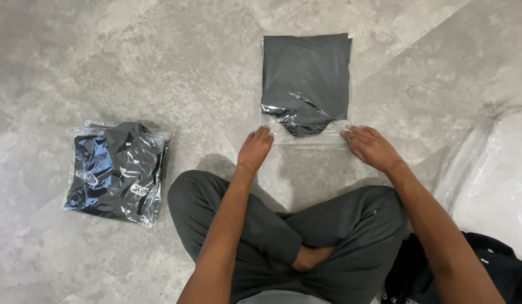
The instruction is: The person sits on the floor and repeatedly folds black shirts, places them into clear plastic bags, and seals the bags. The person handles the shirts and bags by hand, smoothing the plastic and pressing the folded items inside.
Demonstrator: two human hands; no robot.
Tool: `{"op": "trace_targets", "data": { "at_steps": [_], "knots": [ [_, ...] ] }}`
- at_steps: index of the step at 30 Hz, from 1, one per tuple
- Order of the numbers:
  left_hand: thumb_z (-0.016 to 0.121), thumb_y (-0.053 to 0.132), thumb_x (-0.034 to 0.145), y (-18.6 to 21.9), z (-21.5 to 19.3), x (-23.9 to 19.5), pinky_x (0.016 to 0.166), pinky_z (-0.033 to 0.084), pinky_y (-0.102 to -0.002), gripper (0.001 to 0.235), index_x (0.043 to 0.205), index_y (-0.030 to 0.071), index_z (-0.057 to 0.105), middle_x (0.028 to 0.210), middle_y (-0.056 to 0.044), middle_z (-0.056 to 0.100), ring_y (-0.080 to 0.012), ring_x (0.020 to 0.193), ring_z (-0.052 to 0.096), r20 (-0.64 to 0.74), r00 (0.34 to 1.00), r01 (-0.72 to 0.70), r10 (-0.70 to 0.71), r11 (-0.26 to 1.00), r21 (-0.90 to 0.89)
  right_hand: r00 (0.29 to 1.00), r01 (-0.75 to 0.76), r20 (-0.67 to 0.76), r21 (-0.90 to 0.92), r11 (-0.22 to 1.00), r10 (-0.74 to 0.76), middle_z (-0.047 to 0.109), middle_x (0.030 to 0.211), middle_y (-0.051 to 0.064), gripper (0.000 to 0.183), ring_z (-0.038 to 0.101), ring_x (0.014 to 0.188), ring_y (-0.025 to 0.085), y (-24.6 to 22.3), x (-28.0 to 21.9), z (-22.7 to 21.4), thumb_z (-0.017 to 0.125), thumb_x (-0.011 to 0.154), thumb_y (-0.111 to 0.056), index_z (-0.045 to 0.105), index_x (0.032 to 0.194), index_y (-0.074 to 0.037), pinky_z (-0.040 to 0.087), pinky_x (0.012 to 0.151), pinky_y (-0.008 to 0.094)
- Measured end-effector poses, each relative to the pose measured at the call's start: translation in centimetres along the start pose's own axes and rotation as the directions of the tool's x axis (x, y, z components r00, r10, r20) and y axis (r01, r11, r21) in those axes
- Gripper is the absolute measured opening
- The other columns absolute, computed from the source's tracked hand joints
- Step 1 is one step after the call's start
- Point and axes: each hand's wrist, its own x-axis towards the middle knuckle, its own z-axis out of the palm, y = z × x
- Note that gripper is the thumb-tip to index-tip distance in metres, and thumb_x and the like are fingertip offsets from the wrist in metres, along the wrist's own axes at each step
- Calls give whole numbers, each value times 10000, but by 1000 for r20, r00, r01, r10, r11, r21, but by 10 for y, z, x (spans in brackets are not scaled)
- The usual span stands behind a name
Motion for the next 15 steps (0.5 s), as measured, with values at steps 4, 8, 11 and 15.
{"op": "trace_targets", "data": {
  "at_steps": [4,8,11,15],
  "knots": [
    [707,68,989,-22,41,6,1094,525,-448,257,1238,63,645,1392,-113,575,-297,1398,544,193,981,70,-15,957,-281,996,-83,64,292,953,67,773,1246,70,92,654,1341,261,11,4,-9,670,984,-149,623,910,-118,505,1052,493],
    [766,130,946,-43,-26,12,1034,549,-470,155,979,75,625,1143,-88,691,-328,1224,660,244,970,180,7,655,-734,952,-301,251,648,700,177,815,1061,179,127,683,1271,390,12,27,-37,697,957,-63,586,901,-37,533,946,574],
    [779,236,959,-56,-29,24,1016,546,-473,138,956,165,661,1084,-37,749,-288,1156,700,384,923,336,-33,558,-759,823,-565,480,638,522,304,824,1060,209,104,674,1294,394,18,36,-46,707,953,-98,638,934,-22,495,1062,574],
    [799,303,943,-65,-38,35,1079,508,-455,201,1010,135,712,1208,-91,775,-299,1222,683,481,874,469,-71,382,-796,633,-772,688,591,234,354,829,1055,214,133,729,1202,306,35,51,-44,707,983,-108,664,962,16,522,1023,451]
  ]
}}
